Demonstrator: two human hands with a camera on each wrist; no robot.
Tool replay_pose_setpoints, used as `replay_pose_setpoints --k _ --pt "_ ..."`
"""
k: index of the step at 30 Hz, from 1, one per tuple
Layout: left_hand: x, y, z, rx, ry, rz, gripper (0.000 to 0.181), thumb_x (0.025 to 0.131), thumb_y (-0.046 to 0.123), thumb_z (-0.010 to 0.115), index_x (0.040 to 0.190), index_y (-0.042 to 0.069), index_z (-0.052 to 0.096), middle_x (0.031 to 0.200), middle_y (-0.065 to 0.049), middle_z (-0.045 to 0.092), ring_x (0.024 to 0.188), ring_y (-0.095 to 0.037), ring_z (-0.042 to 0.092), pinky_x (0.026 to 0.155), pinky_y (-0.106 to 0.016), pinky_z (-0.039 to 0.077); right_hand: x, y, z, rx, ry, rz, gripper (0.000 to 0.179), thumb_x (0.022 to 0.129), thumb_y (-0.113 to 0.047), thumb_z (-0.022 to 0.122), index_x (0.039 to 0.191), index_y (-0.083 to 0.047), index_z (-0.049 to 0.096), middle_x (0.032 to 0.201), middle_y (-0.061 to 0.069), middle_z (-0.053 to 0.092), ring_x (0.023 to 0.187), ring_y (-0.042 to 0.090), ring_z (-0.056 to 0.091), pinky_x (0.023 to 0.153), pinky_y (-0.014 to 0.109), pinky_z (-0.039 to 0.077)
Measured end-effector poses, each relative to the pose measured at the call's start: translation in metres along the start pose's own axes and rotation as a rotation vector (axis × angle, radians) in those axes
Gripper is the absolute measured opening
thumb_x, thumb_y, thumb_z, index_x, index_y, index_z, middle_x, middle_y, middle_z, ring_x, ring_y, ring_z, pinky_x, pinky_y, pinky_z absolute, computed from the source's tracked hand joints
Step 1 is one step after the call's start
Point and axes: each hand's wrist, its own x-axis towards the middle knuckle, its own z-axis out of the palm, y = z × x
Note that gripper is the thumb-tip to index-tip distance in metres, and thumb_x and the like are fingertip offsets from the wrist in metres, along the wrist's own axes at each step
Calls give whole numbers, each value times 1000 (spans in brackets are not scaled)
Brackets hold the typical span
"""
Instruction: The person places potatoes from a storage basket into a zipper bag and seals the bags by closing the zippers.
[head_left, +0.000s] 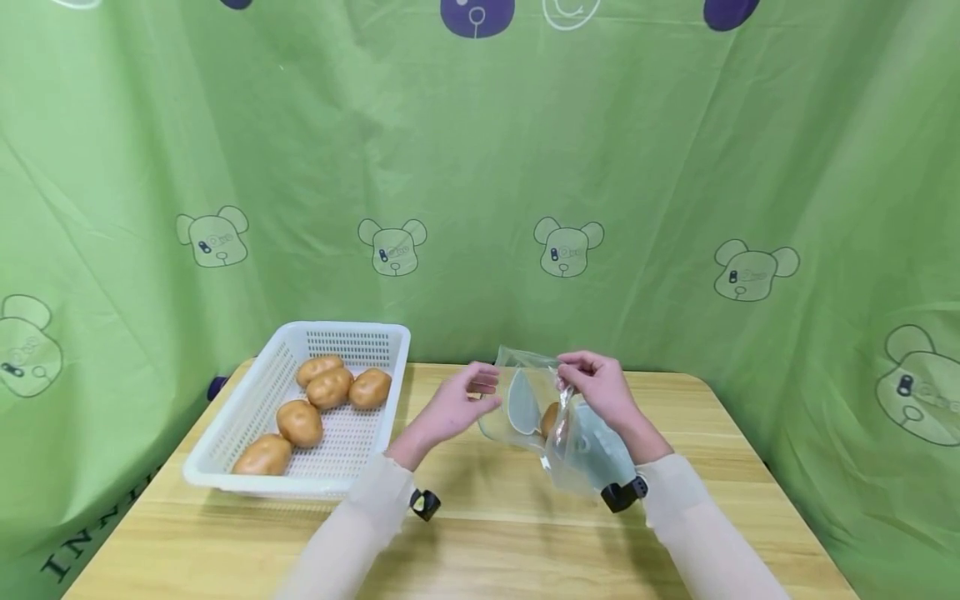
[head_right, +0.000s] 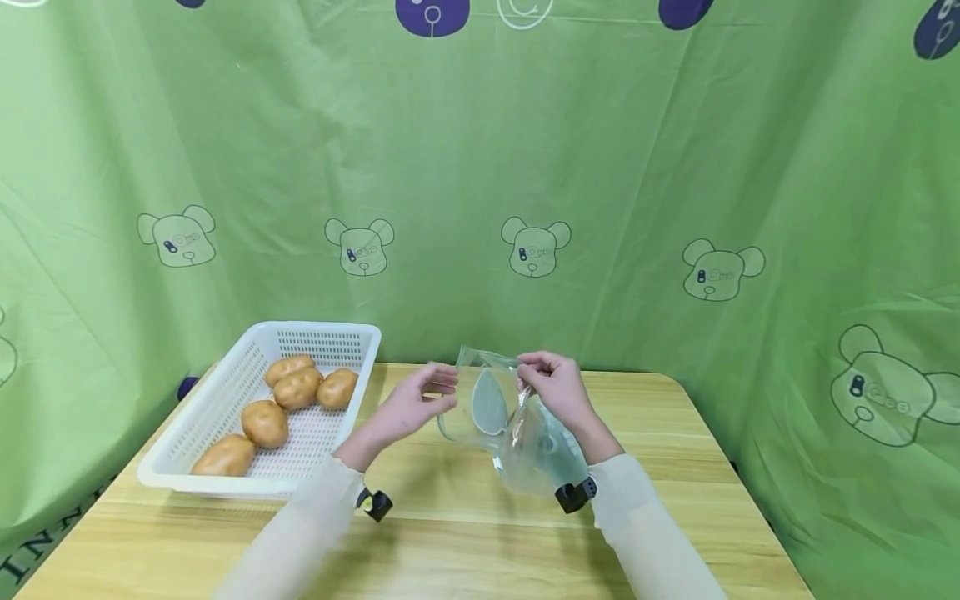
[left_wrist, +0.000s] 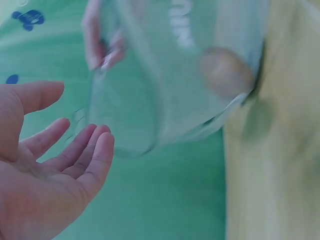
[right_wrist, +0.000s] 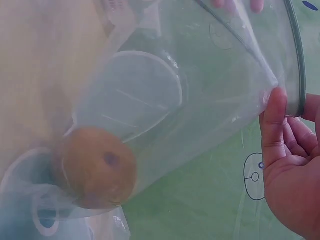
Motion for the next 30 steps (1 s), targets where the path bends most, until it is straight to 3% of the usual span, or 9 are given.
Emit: replay_pose_setpoints --k 7,11,16,21,30 --pt "-4 11 -53 54 91 -49 41 92 13 59 131 6 48 127 -13 54 114 -28 53 93 -40 47 -1 1 -2 -1 13 -3 25 89 -2 60 112 9 60 86 21 64 68 14 62 64 28 56" --pt "-6 8 -81 131 124 -95 44 94 15 56 134 3 45 131 -17 50 118 -30 50 97 -43 44 -2 0 -2 -4 17 5 24 90 -2 59 112 8 60 85 20 64 68 14 62 64 28 56" --pt "-9 -3 -110 169 166 -105 47 91 8 58 134 -5 41 131 -24 48 119 -36 49 98 -44 43 -2 -1 -2 -12 14 9 24 90 -3 59 112 8 60 84 18 65 68 14 62 64 29 56" --pt "-9 -23 -129 199 167 -144 52 89 3 59 136 -6 40 135 -26 45 122 -39 45 100 -47 40 -4 0 -2 -10 8 16 23 91 -3 59 111 8 61 86 20 64 69 15 62 64 28 56" --pt "-3 -55 -147 240 104 -241 57 84 -1 64 136 -2 41 136 -28 41 125 -43 39 104 -52 32 -6 0 -6 6 12 16 24 91 -4 60 112 8 60 87 23 63 68 15 62 64 28 56"
